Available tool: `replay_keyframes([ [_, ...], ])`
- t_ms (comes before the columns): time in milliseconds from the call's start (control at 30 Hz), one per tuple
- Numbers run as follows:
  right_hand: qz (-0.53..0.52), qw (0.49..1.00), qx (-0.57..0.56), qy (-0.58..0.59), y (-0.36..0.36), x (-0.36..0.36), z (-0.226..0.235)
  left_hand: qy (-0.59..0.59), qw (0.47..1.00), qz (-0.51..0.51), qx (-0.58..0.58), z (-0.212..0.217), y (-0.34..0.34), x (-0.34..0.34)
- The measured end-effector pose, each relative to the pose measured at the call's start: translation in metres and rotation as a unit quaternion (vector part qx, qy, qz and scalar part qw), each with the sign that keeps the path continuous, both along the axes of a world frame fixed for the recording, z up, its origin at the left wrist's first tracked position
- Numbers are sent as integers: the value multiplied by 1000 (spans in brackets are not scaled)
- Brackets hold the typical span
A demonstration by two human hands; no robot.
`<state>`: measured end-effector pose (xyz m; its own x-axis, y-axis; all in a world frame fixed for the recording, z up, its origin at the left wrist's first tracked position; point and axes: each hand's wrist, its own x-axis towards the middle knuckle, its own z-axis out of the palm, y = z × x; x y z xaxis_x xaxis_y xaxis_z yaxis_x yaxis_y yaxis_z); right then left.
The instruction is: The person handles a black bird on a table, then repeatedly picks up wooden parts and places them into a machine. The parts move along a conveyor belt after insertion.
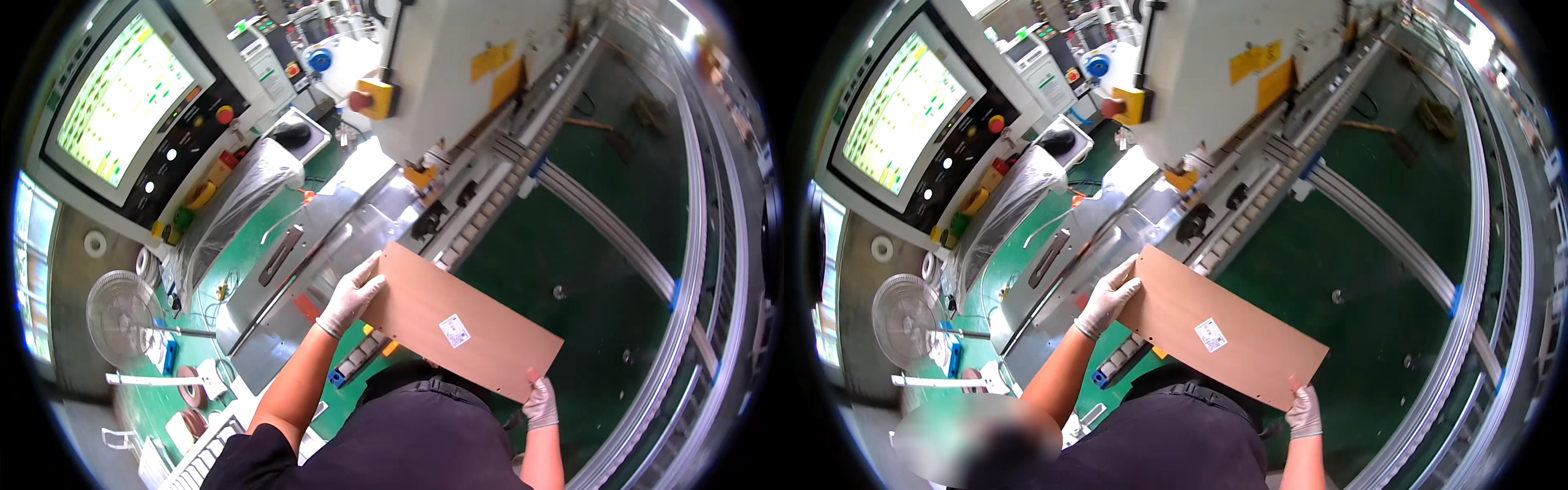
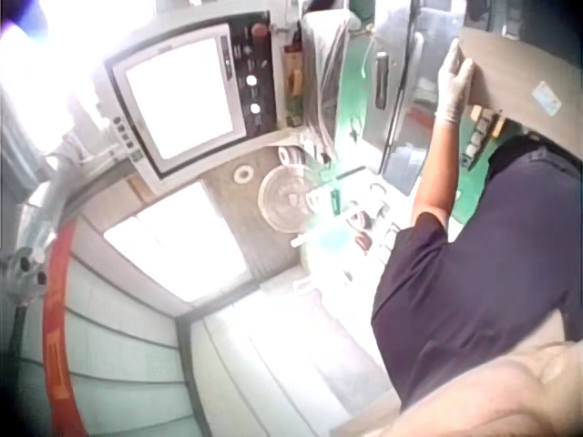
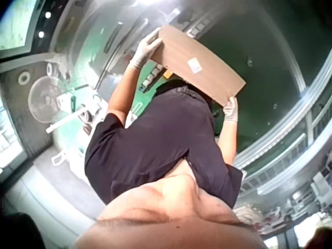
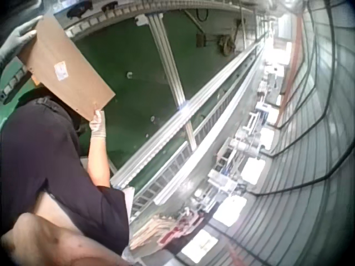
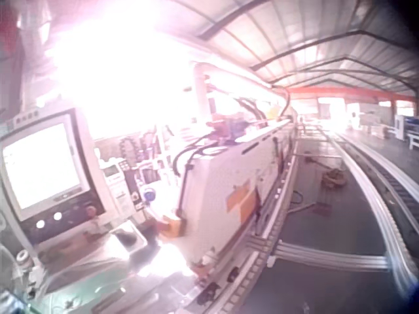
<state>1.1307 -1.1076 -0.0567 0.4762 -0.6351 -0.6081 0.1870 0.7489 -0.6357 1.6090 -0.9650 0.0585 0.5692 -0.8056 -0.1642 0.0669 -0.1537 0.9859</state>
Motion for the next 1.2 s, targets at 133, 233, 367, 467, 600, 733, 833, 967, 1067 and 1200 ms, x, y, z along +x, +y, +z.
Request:
replay_keyframes([
  [133,-25,999,-25,-13,-3,59,-12,-166,980,58,87,-5,-6,46],
  [233,0,996,59,-72,-5,99,14,-266,949,150,81,-20,-5,78],
  [367,36,997,33,-58,-9,155,63,-440,873,135,163,-25,1,96],
  [467,70,997,30,-32,-18,173,58,-518,813,110,242,-36,-2,85],
  [600,4,986,160,-45,-32,200,68,-547,771,126,301,-34,-13,81],
  [733,-16,984,175,-29,-43,188,53,-537,760,118,347,-39,-17,87],
  [833,11,974,209,-90,-76,181,41,-543,757,105,346,-42,-15,91],
  [967,-20,994,102,-29,-115,206,58,-543,759,103,344,-40,-18,90],
  [1067,-78,993,87,14,-143,219,67,-540,761,102,345,-40,-21,92],
  [1200,-91,994,57,2,-198,205,41,-539,764,106,338,-44,-19,94],
])
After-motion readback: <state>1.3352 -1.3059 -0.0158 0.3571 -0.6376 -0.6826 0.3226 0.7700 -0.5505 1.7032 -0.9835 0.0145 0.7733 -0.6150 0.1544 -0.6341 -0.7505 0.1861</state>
